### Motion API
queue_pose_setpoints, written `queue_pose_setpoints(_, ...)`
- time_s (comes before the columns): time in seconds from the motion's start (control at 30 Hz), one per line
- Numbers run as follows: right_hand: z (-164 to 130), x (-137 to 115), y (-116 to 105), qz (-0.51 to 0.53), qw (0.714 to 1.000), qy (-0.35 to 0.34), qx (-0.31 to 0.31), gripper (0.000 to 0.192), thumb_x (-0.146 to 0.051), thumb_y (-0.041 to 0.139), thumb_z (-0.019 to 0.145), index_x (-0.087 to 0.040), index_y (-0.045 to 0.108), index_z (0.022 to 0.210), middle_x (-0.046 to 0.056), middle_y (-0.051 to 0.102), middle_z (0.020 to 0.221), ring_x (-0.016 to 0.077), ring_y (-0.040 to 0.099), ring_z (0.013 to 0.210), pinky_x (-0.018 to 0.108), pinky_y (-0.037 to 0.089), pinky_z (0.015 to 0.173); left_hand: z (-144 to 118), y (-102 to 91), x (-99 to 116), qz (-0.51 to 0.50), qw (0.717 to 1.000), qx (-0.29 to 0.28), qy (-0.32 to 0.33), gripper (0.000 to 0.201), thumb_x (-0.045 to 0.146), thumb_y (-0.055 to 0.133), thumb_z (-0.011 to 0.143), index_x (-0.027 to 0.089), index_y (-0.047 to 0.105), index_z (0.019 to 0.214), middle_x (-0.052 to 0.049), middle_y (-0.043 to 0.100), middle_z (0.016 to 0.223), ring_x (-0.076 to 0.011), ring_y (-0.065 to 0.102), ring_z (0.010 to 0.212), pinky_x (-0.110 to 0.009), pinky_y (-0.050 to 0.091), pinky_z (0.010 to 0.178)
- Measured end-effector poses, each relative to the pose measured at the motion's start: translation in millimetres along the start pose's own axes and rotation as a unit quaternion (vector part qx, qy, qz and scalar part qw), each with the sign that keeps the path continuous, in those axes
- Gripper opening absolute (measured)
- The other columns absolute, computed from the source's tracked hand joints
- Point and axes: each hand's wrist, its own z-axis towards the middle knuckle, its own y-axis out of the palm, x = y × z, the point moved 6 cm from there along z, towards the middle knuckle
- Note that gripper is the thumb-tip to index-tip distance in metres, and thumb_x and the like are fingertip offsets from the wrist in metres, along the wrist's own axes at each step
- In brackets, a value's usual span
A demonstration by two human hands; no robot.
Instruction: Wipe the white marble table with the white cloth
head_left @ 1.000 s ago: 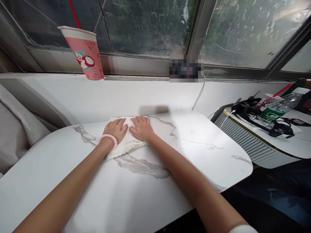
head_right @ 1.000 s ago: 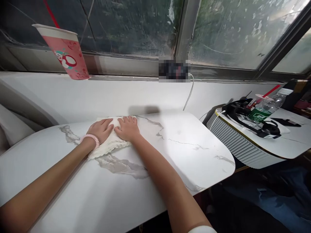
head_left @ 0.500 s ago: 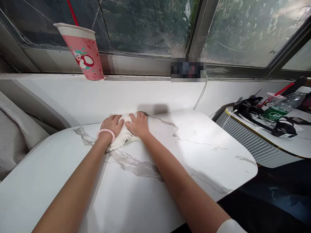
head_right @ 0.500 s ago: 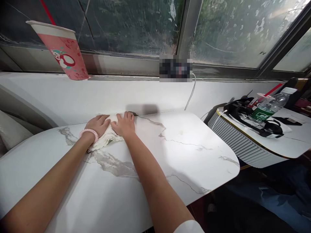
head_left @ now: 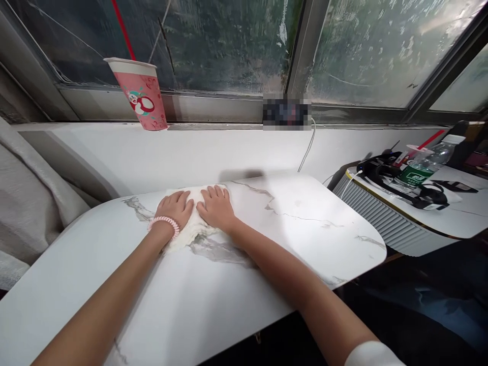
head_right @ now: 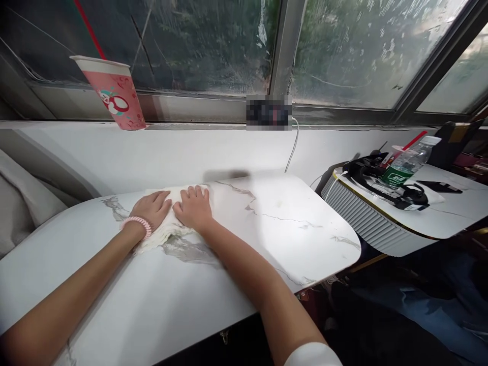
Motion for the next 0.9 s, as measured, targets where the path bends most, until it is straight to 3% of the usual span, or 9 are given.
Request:
queue_pose_setpoints(0.17,-74.0,-39.2,-24.5,-0.003,0.994,-0.11,0.007,0.04,-0.031,0.037,0.098,-0.014,0.052,0.131,0.017,0.045,0.148,0.032,0.028,0.144,0.072,0.006,0.113,-76.5,-5.9,2.7,-0.006,0.996,0.04,0.078,0.056,0.038,0.023,0.095,0.017,0.054,0.136,-0.012,0.058,0.138,-0.0273,0.05,0.131,-0.048,0.035,0.113)
queue_pose_setpoints(0.23,-108.9,-62.4,-35.6,0.032,0.982,-0.184,-0.004,0.041,-0.029,0.039,0.096,-0.013,0.052,0.131,0.016,0.049,0.145,0.0293,0.031,0.143,0.069,0.007,0.116,-115.5,-8.7,0.0,0.003,0.992,0.059,0.113,0.056,0.036,0.024,0.094,0.018,0.051,0.14,-0.012,0.059,0.137,-0.028,0.051,0.131,-0.049,0.036,0.113)
queue_pose_setpoints(0.3,-135.5,-79.8,-45.5,0.061,0.979,-0.195,-0.008,0.043,-0.031,0.041,0.094,-0.013,0.051,0.132,0.015,0.055,0.139,0.028,0.038,0.138,0.065,0.009,0.119,-152.3,-13.0,-6.6,0.013,0.988,0.074,0.137,0.059,0.034,0.026,0.093,0.021,0.042,0.148,-0.011,0.057,0.14,-0.0292,0.051,0.132,-0.052,0.038,0.111)
queue_pose_setpoints(0.4,-156.2,-105.9,-52.2,0.085,0.975,-0.206,-0.015,0.044,-0.034,0.043,0.093,-0.014,0.053,0.131,0.013,0.056,0.138,0.0269,0.039,0.136,0.058,0.01,0.122,-193.1,-21.5,-27.5,0.009,0.986,0.087,0.144,0.066,0.031,0.03,0.091,0.033,0.018,0.156,-0.005,0.054,0.144,-0.0294,0.053,0.131,-0.054,0.043,0.107)
queue_pose_setpoints(0.5,-154.2,-131.6,-47.1,0.104,0.967,-0.23,-0.022,0.042,-0.033,0.043,0.091,-0.014,0.057,0.126,0.011,0.058,0.136,0.0263,0.041,0.133,0.056,0.01,0.123,-213.3,-30.1,-59.5,-0.011,0.984,0.112,0.14,0.072,0.035,0.035,0.085,0.051,0.011,0.151,0.013,0.047,0.147,-0.0277,0.055,0.128,-0.053,0.046,0.105)
queue_pose_setpoints(0.63,-126.3,-156.2,-24.8,0.122,0.961,-0.245,-0.043,0.038,-0.034,0.043,0.092,-0.017,0.058,0.123,0.011,0.056,0.138,0.025,0.041,0.134,0.056,0.015,0.122,-208.3,-33.4,-104.8,-0.018,0.987,0.117,0.109,0.07,0.039,0.037,0.084,0.058,0.014,0.147,0.02,0.044,0.146,-0.0265,0.054,0.13,-0.05,0.043,0.108)
queue_pose_setpoints(0.73,-97.9,-164.5,-3.6,0.131,0.961,-0.235,-0.067,0.039,-0.034,0.04,0.094,-0.016,0.056,0.125,0.012,0.053,0.14,0.0246,0.04,0.135,0.058,0.016,0.12,-180.5,-28.2,-124.9,0.017,0.997,0.046,0.056,0.064,0.036,0.027,0.089,0.043,0.025,0.152,0.005,0.051,0.146,-0.0245,0.048,0.135,-0.05,0.037,0.112)
queue_pose_setpoints(0.83,-71.2,-164.6,13.5,0.123,0.97,-0.2,-0.063,0.043,-0.034,0.036,0.096,-0.011,0.055,0.128,0.015,0.05,0.143,0.0269,0.037,0.138,0.058,0.013,0.121,-139.9,-24.2,-129.2,0.061,0.998,-0.03,0.007,0.06,0.034,0.021,0.093,0.021,0.046,0.146,-0.008,0.048,0.148,-0.0271,0.039,0.142,-0.051,0.032,0.114)
queue_pose_setpoints(0.9,-55.5,-161.6,22.3,0.108,0.979,-0.164,-0.054,0.047,-0.034,0.036,0.096,-0.007,0.052,0.131,0.018,0.046,0.147,0.0295,0.033,0.141,0.058,0.012,0.121,-110.2,-23.8,-127.0,0.079,0.995,-0.058,-0.008,0.056,0.035,0.025,0.094,0.017,0.051,0.14,-0.012,0.046,0.15,-0.0317,0.037,0.142,-0.056,0.031,0.112)
